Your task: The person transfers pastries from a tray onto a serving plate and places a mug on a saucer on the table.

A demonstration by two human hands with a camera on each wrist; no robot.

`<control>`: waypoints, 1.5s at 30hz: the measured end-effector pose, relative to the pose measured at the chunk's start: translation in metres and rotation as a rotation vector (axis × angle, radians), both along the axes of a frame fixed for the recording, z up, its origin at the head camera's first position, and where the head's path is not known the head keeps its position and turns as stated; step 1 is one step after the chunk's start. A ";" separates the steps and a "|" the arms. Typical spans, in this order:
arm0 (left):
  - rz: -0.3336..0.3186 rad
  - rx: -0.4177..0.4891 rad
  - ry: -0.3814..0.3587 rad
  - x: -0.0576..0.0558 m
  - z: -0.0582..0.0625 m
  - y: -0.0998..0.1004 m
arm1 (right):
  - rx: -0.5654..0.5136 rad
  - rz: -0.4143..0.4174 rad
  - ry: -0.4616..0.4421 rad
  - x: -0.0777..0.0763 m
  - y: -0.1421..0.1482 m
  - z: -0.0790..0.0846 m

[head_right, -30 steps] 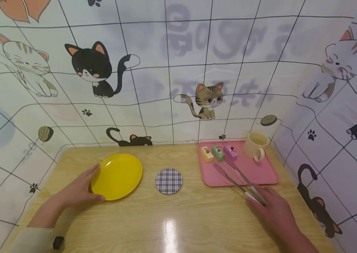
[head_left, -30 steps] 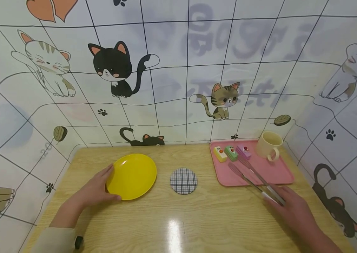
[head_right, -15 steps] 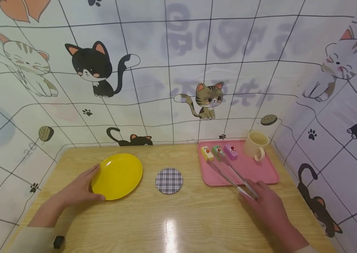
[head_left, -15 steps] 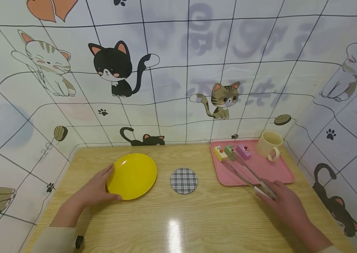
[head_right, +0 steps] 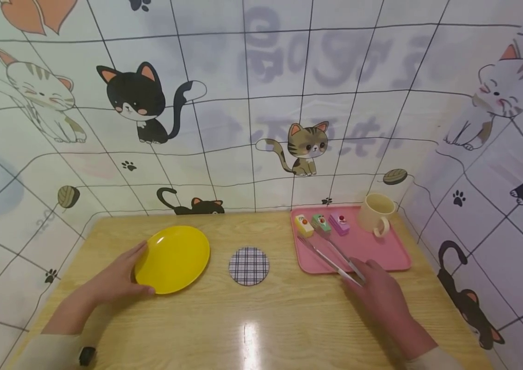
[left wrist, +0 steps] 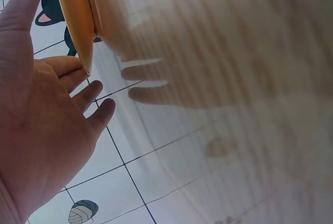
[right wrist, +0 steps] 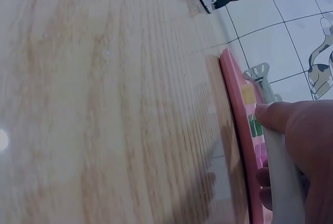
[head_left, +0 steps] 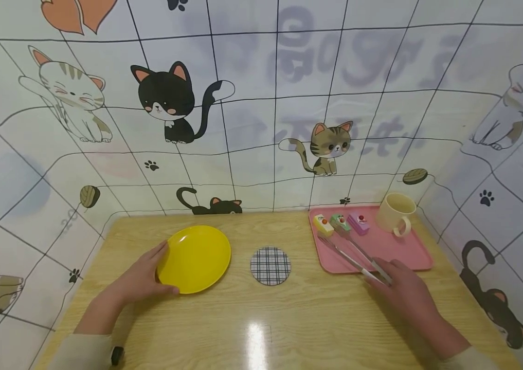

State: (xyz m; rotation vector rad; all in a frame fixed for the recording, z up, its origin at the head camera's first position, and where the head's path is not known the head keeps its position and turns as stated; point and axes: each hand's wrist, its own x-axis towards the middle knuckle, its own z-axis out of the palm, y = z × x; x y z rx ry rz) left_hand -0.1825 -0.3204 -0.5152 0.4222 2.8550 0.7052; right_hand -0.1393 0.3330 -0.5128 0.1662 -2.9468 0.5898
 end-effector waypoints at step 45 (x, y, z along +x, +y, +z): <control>0.029 -0.005 -0.038 -0.001 -0.001 0.000 | -0.016 0.004 0.100 -0.020 -0.005 -0.009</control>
